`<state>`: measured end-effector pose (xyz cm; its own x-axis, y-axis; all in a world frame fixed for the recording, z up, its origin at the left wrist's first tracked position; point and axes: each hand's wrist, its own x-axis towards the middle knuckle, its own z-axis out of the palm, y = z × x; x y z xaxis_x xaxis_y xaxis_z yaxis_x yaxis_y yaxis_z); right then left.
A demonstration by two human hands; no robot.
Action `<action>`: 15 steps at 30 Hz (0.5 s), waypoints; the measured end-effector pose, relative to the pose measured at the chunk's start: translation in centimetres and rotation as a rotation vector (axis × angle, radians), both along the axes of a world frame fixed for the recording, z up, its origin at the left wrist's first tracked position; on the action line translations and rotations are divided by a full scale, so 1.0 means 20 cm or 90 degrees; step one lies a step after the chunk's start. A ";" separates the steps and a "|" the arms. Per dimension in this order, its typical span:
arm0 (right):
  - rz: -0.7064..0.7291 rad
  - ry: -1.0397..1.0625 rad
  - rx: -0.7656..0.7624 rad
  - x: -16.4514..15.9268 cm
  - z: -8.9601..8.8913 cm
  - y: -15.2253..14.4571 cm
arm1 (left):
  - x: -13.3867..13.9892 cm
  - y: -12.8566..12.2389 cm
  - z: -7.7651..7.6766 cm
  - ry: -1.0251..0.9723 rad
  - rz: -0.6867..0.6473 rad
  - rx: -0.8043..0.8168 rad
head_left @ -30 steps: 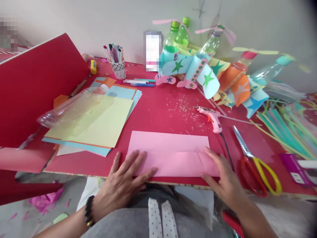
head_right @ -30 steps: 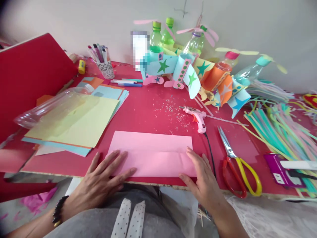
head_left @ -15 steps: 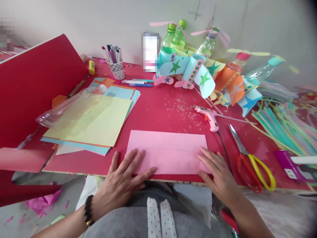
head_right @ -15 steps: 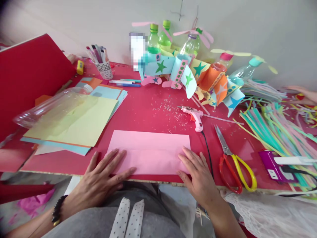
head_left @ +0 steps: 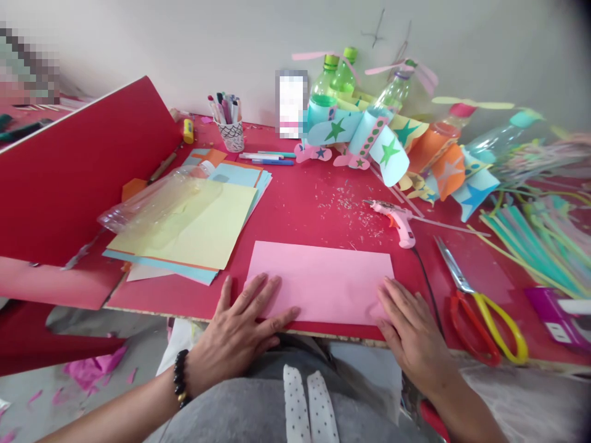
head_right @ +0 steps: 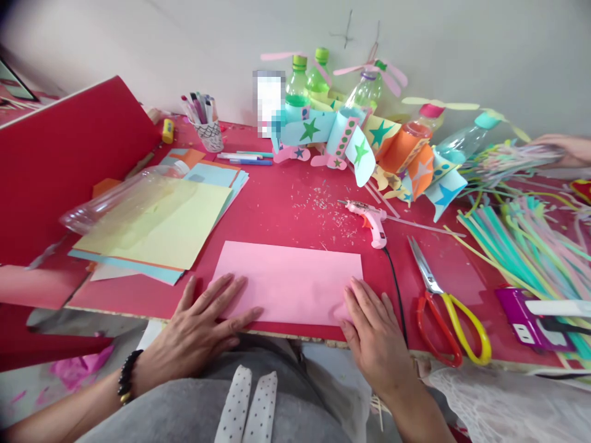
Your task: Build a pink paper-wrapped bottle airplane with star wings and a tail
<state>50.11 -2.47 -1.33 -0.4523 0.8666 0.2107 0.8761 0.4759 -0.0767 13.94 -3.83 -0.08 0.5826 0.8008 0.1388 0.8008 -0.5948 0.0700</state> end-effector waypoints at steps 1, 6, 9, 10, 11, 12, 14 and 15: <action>0.002 -0.001 0.004 -0.01 0.00 0.00 | 0.00 0.00 0.00 -0.002 -0.002 0.002; 0.044 -0.035 0.014 -0.03 0.02 -0.02 | 0.00 0.01 -0.01 0.001 -0.013 0.007; 0.039 -0.061 -0.015 -0.04 0.03 -0.02 | 0.00 0.02 -0.01 0.000 -0.012 0.020; 0.037 -0.069 -0.025 -0.04 0.03 -0.03 | 0.00 0.01 -0.01 -0.001 -0.012 0.024; 0.037 -0.075 -0.032 -0.03 0.03 -0.03 | 0.00 0.01 -0.01 -0.002 -0.012 0.027; 0.037 -0.079 -0.037 -0.03 0.03 -0.04 | 0.00 0.01 -0.01 -0.003 -0.011 0.029; 0.036 -0.084 -0.043 -0.02 0.02 -0.04 | -0.01 0.01 -0.01 -0.002 -0.010 0.031; 0.036 -0.085 -0.044 -0.02 0.02 -0.05 | -0.01 0.01 -0.01 -0.001 -0.010 0.030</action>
<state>49.69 -3.41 -0.96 -0.5204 0.8496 0.0858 0.8530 0.5219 0.0045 13.83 -3.65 -0.20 0.5947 0.7842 0.1770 0.7915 -0.6097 0.0423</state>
